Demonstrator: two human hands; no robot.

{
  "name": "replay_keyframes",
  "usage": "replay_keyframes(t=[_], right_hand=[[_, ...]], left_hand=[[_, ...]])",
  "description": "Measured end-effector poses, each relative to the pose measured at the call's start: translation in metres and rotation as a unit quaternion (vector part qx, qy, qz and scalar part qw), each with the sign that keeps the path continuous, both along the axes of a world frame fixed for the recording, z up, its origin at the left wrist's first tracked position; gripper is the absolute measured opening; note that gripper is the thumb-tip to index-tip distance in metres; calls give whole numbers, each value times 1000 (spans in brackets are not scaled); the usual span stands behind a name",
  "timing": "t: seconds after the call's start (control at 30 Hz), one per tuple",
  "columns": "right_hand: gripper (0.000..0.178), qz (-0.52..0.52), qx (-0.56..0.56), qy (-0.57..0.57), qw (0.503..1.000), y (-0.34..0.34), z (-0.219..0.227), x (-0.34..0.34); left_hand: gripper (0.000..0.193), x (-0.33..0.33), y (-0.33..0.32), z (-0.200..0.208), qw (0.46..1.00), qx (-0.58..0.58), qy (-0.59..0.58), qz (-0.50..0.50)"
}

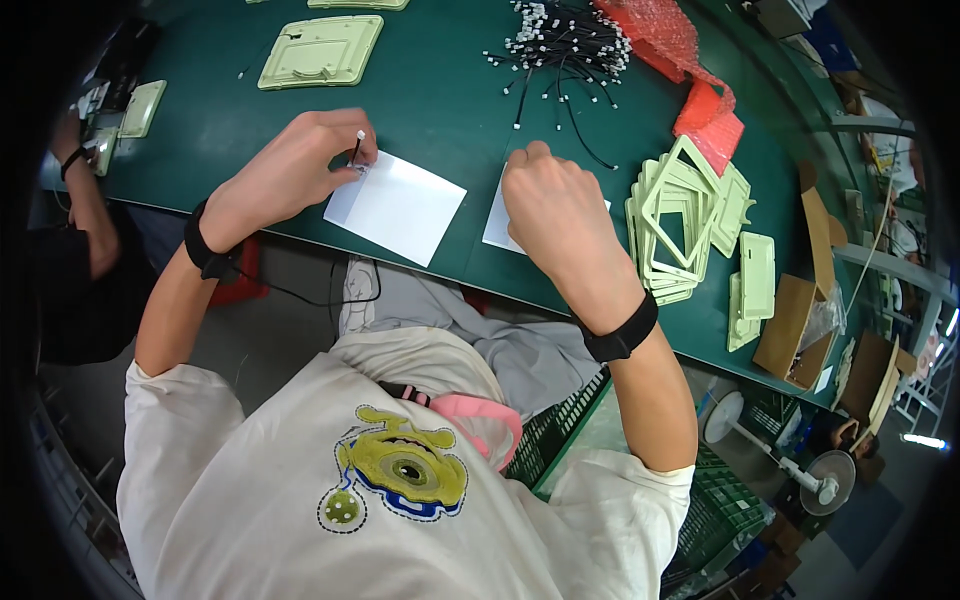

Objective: The person gathers plastic frames from a crate and places them on a table. They then place white panels into the frames, thread a wire through each assembly, and snap a plastic cover onto the back.

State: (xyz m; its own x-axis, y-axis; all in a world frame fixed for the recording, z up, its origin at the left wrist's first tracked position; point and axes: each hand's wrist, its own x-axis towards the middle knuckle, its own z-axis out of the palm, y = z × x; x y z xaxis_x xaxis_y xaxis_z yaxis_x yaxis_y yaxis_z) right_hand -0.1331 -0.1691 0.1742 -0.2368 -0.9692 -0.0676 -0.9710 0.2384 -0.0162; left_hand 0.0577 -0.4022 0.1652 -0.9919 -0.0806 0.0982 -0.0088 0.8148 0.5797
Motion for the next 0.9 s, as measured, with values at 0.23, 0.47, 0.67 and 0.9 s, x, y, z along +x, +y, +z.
replay_keyframes(t=[0.23, 0.47, 0.67, 0.9], right_hand=[[8, -12, 20, -29, 999, -3, 6, -6], [12, 8, 32, -38, 999, -4, 3, -9], [16, 0, 33, -31, 999, -4, 3, -6], [9, 41, -27, -20, 999, -2, 0, -9]], left_hand=[[11, -7, 0, 13, 994, -84, -72, -5], [15, -12, 1, 17, 987, -98, -108, -59], [18, -15, 1, 15, 984, -121, -103, -86], [9, -17, -4, 12, 984, -121, -80, -108]])
